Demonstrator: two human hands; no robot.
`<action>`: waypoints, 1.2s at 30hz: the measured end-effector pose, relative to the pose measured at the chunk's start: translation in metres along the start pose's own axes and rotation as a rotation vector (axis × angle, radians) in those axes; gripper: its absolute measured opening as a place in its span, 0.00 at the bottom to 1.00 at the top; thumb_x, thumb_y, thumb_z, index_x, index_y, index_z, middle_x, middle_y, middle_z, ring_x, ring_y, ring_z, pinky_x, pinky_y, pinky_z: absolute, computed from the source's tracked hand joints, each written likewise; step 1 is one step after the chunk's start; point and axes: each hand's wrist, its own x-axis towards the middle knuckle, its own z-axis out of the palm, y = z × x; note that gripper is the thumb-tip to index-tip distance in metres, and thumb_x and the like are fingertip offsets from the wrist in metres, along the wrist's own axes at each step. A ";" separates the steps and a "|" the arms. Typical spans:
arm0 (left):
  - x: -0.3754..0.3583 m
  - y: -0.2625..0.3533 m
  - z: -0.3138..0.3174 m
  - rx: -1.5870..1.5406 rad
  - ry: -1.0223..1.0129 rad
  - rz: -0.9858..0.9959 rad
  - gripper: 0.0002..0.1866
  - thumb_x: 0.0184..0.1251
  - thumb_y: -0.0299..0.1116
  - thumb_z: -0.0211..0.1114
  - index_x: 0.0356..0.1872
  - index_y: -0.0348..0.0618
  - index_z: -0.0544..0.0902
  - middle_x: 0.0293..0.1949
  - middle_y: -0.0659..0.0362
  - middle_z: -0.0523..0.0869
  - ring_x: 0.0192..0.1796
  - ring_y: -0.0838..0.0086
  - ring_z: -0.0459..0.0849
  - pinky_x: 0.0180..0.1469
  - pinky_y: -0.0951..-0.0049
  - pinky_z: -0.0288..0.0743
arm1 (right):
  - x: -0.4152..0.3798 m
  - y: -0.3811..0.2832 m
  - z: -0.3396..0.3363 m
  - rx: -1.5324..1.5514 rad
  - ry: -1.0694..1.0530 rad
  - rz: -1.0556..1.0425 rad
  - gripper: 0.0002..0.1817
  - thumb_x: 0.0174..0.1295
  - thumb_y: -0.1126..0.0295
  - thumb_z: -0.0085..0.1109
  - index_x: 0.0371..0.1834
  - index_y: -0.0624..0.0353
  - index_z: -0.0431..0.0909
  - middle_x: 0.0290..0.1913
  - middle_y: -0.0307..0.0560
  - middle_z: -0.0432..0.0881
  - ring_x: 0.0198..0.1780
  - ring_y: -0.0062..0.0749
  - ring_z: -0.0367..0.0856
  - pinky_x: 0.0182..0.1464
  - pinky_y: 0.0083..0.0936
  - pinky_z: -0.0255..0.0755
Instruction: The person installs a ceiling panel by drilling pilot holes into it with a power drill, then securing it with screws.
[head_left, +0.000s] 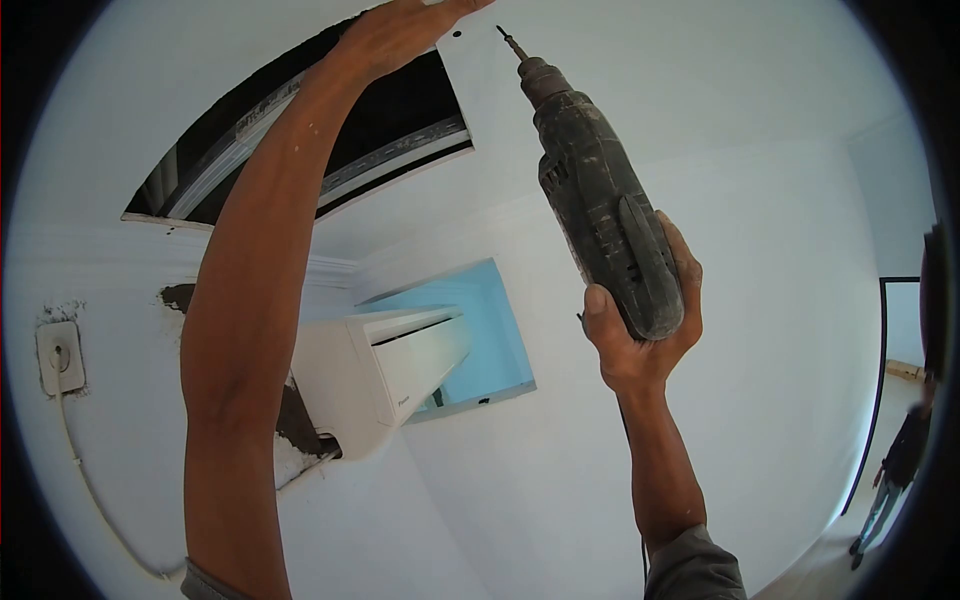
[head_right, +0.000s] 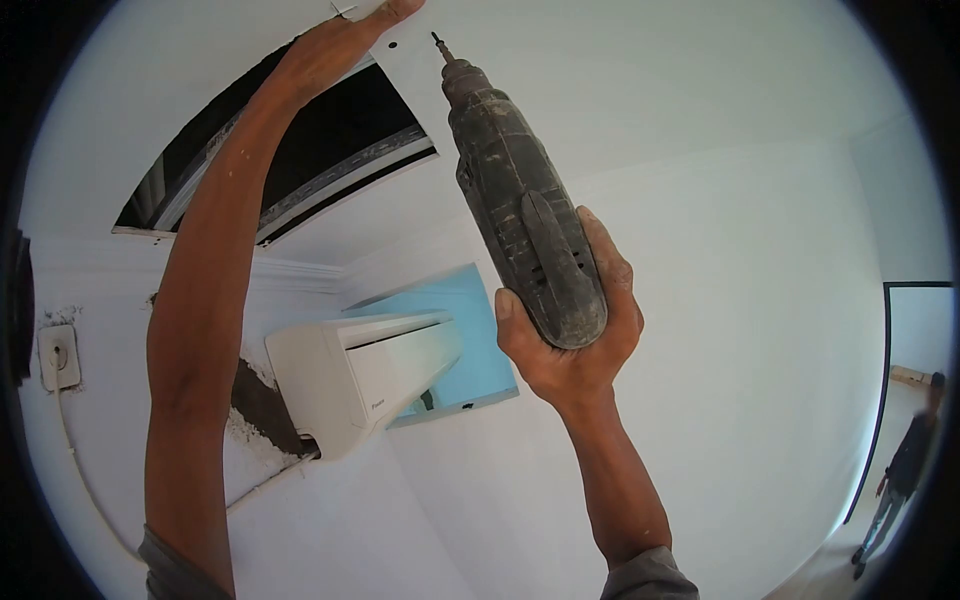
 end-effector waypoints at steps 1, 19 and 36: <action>0.000 0.002 0.001 -0.009 0.004 0.003 0.54 0.58 0.81 0.36 0.70 0.42 0.66 0.71 0.42 0.63 0.75 0.49 0.57 0.74 0.48 0.50 | 0.000 0.001 0.001 -0.004 -0.002 -0.002 0.42 0.52 0.64 0.72 0.64 0.77 0.60 0.54 0.70 0.75 0.52 0.45 0.83 0.49 0.29 0.82; -0.003 0.007 -0.001 0.017 0.004 -0.105 0.64 0.51 0.86 0.37 0.62 0.24 0.72 0.66 0.30 0.66 0.72 0.41 0.60 0.71 0.43 0.52 | -0.009 0.023 0.014 -0.046 0.093 -0.097 0.40 0.54 0.56 0.70 0.63 0.73 0.64 0.54 0.62 0.76 0.56 0.41 0.79 0.54 0.33 0.80; 0.016 -0.020 0.024 -0.010 0.258 0.185 0.62 0.41 0.88 0.46 0.54 0.30 0.80 0.53 0.30 0.79 0.63 0.37 0.73 0.62 0.35 0.63 | 0.024 0.035 -0.007 -0.269 -0.003 -0.443 0.40 0.44 0.65 0.70 0.62 0.70 0.68 0.42 0.55 0.82 0.34 0.31 0.81 0.33 0.24 0.78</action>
